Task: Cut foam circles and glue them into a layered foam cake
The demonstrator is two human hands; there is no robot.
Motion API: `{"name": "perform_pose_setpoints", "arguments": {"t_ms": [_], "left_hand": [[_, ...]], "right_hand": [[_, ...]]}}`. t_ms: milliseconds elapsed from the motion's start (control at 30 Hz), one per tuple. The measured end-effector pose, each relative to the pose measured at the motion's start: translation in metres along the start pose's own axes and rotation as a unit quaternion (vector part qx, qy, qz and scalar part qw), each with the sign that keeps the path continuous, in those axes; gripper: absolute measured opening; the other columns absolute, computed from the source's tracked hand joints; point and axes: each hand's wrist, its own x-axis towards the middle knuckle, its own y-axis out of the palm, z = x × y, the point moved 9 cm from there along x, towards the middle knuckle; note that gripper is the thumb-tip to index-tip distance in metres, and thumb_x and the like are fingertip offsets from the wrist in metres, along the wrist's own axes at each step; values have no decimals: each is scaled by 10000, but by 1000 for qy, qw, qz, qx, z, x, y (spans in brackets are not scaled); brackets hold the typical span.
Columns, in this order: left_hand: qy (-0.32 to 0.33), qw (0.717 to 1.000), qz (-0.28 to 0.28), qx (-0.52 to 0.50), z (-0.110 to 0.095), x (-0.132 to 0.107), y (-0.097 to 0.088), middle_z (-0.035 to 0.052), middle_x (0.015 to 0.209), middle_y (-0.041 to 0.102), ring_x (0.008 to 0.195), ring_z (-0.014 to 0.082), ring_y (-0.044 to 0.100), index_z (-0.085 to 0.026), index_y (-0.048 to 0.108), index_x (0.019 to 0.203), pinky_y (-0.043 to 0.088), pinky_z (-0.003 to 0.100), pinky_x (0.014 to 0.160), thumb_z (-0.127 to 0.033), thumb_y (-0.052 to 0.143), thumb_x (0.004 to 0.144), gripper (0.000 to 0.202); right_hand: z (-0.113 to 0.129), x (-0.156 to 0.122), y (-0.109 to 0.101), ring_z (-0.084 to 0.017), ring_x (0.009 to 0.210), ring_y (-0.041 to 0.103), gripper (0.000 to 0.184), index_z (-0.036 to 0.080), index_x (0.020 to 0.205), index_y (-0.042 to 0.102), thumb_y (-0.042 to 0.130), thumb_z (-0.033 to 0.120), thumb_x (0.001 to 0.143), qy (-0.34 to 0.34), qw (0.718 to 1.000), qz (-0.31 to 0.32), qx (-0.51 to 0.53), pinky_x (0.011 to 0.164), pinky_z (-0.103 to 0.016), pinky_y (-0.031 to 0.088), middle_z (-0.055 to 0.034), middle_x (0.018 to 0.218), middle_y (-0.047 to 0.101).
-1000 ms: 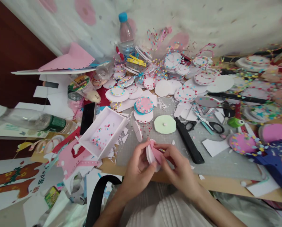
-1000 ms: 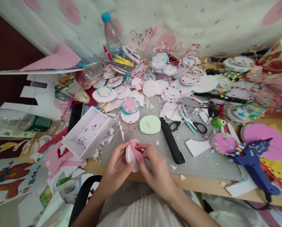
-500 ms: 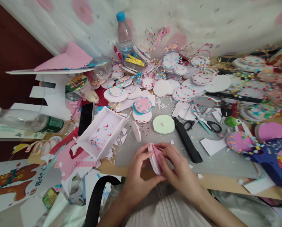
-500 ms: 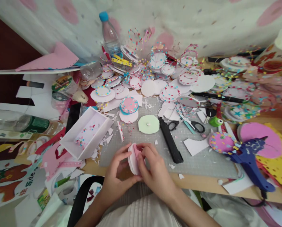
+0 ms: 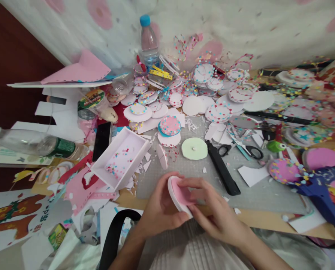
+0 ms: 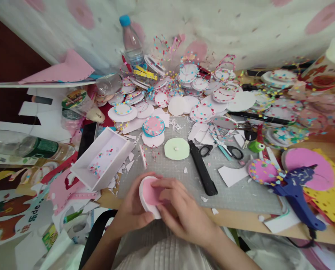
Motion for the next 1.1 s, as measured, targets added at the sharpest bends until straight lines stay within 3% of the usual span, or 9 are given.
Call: {"name": "perform_pose_setpoints", "arguments": {"t_ms": [100,233,500,567,700,800,967,1100], "left_hand": [[21,996,-8,90,-8,-1,-1,85,1459,433,1244,285,539,-319,430,1322,505,361,971,-206,859,613,836],[98,979,-19,175,-19,-5,-3,80,1467,424,1321,305,467,-331,410,1326,454,413,1050,-161,887,560,918],[199,956,-52,209,-22,-10,2,153,1467,396,1334,349,441,-270,360,1347,416,531,1069,-183,876,578,930],[224,940,-50,253,-25,-11,4,168,1475,386,1343,358,430,-261,340,1367,413,554,1067,-182,852,615,913],[292,873,-12,391,-34,-15,13,159,1515,359,1392,335,380,-282,289,1436,413,506,1090,-161,796,704,899],[313,846,-8,431,-37,-17,14,140,1512,380,1400,320,375,-302,262,1466,425,493,1087,-155,766,742,894],[336,852,-56,398,-40,-21,11,110,1466,440,1376,367,402,-344,333,1430,423,562,1071,-162,799,700,886],[342,857,-68,380,-36,-21,14,136,1456,434,1369,367,412,-307,359,1406,430,569,1054,-89,797,667,886]], "right_hand": [[3,1,-1,-232,1164,534,284,193,1144,462,571,126,891,-13,999,13,-28,937,-379,489,-148,1233,562],[9,2,-6,-208,1068,585,258,200,1087,493,557,54,885,-39,998,-16,-46,892,-355,508,-118,1152,617],[-5,-5,-15,-167,984,643,188,238,914,478,493,51,899,75,988,-126,40,788,-280,541,-73,1082,648],[-2,-4,-14,-180,1023,631,178,237,932,485,517,67,888,70,991,-109,30,822,-302,538,-79,1103,638],[6,1,-8,-234,1120,575,264,212,1083,507,579,92,858,42,996,-40,-62,896,-383,519,-129,1184,586],[8,2,-8,-224,1076,588,205,212,1028,520,545,63,890,34,994,-59,-88,868,-382,531,-134,1168,595],[9,-2,-8,-242,1081,605,229,227,965,513,523,16,877,15,990,-119,-68,871,-422,538,-118,1103,650],[6,-5,-12,-218,982,649,187,228,936,523,530,48,882,39,987,-142,-62,811,-364,557,-91,1042,678]]}}
